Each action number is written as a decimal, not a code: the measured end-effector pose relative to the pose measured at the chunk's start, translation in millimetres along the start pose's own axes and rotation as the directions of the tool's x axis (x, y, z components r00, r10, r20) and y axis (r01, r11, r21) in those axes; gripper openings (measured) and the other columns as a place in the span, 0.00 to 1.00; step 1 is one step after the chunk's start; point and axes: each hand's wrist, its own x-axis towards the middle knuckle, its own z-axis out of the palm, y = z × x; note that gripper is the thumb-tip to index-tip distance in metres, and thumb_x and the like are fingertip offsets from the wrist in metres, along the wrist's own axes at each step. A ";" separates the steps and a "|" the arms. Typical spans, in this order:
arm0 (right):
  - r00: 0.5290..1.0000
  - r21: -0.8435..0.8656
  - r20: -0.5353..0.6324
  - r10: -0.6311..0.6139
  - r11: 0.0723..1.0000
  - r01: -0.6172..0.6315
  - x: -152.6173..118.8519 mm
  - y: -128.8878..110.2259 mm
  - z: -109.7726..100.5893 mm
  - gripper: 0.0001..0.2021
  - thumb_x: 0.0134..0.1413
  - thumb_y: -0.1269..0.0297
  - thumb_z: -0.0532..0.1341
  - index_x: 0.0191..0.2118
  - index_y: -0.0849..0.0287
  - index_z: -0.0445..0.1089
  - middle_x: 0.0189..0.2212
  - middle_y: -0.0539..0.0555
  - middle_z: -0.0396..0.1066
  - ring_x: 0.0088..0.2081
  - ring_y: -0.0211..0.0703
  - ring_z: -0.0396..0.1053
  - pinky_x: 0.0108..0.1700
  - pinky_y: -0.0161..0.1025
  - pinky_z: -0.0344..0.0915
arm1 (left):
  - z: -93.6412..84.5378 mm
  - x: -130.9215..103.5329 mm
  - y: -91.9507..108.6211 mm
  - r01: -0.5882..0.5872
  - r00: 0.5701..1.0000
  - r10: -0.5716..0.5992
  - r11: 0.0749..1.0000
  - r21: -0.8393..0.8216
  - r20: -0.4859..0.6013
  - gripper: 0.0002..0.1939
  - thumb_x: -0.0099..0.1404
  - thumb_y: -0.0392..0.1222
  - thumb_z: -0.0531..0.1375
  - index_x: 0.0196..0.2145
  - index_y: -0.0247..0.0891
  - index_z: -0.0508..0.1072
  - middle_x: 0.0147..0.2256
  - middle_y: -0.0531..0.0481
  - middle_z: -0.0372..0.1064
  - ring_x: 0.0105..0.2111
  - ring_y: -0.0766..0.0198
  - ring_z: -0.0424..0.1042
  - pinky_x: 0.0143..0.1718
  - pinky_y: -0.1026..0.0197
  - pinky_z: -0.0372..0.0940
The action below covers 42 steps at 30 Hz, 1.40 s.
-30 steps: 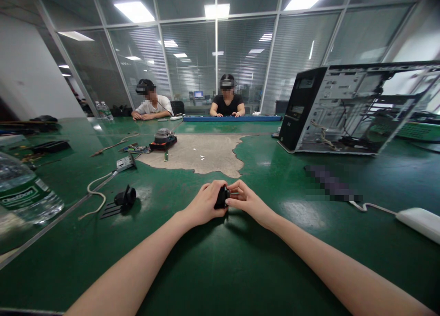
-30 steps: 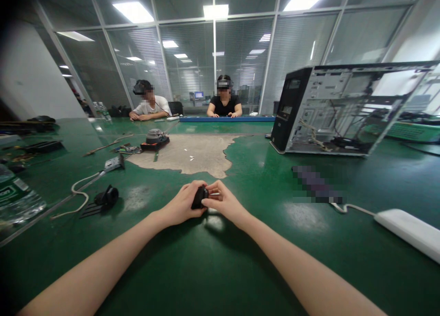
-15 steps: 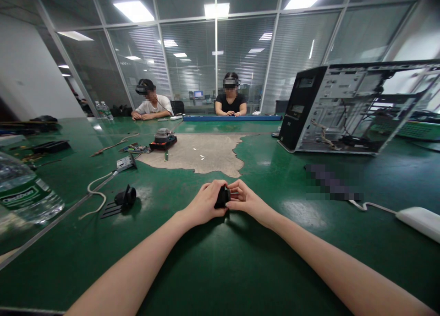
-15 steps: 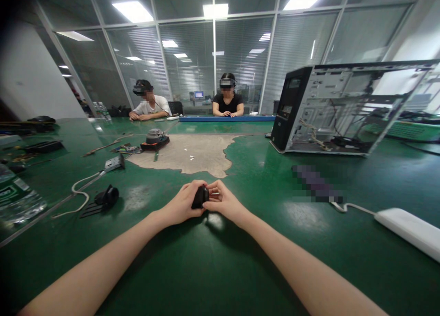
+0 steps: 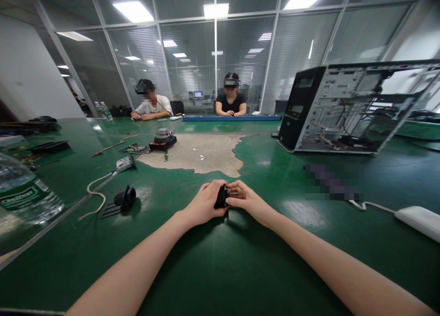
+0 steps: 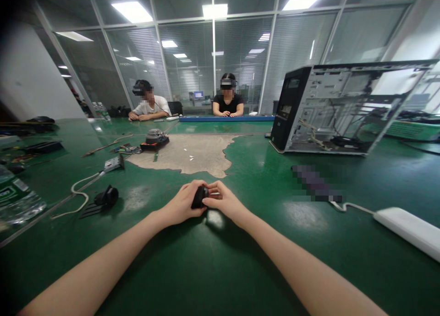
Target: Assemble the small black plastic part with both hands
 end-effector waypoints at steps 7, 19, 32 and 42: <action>1.000 0.030 -0.011 -0.021 0.999 0.022 -2.2 -3.2 2.2 0.13 0.41 0.63 0.63 0.33 0.56 0.59 0.34 0.49 0.65 0.40 0.40 0.65 0.44 0.42 0.60 | 0.0 0.0 -0.1 -0.002 1.000 0.002 1.000 -0.002 -0.009 0.28 0.50 0.39 0.59 0.47 0.42 0.51 0.44 0.48 0.58 0.46 0.58 0.60 0.49 0.52 0.53; 1.000 0.024 0.022 0.004 1.000 -0.004 -1.3 -3.3 1.0 0.18 0.37 0.65 0.65 0.37 0.56 0.60 0.36 0.50 0.65 0.40 0.41 0.65 0.46 0.44 0.59 | -0.9 -0.3 -0.1 0.001 1.000 -0.001 1.000 -0.014 0.002 0.30 0.49 0.37 0.59 0.48 0.43 0.51 0.44 0.49 0.58 0.46 0.57 0.60 0.49 0.51 0.53; 0.999 -0.030 -0.046 0.008 1.000 -0.009 1.0 -0.7 2.1 0.14 0.42 0.61 0.62 0.36 0.57 0.62 0.36 0.52 0.66 0.40 0.41 0.65 0.46 0.44 0.59 | -0.6 -0.3 -0.5 0.001 1.000 -0.001 1.000 -0.016 -0.002 0.28 0.50 0.39 0.59 0.47 0.43 0.52 0.44 0.49 0.58 0.46 0.57 0.60 0.49 0.52 0.53; 1.000 0.026 -0.003 -0.023 0.999 0.023 -0.1 2.9 -0.7 0.12 0.45 0.60 0.60 0.36 0.56 0.60 0.33 0.50 0.66 0.38 0.39 0.65 0.44 0.42 0.60 | -0.6 -0.3 -0.6 -0.015 1.000 0.015 1.000 0.004 -0.008 0.29 0.51 0.40 0.59 0.48 0.42 0.50 0.44 0.48 0.58 0.46 0.58 0.60 0.49 0.53 0.53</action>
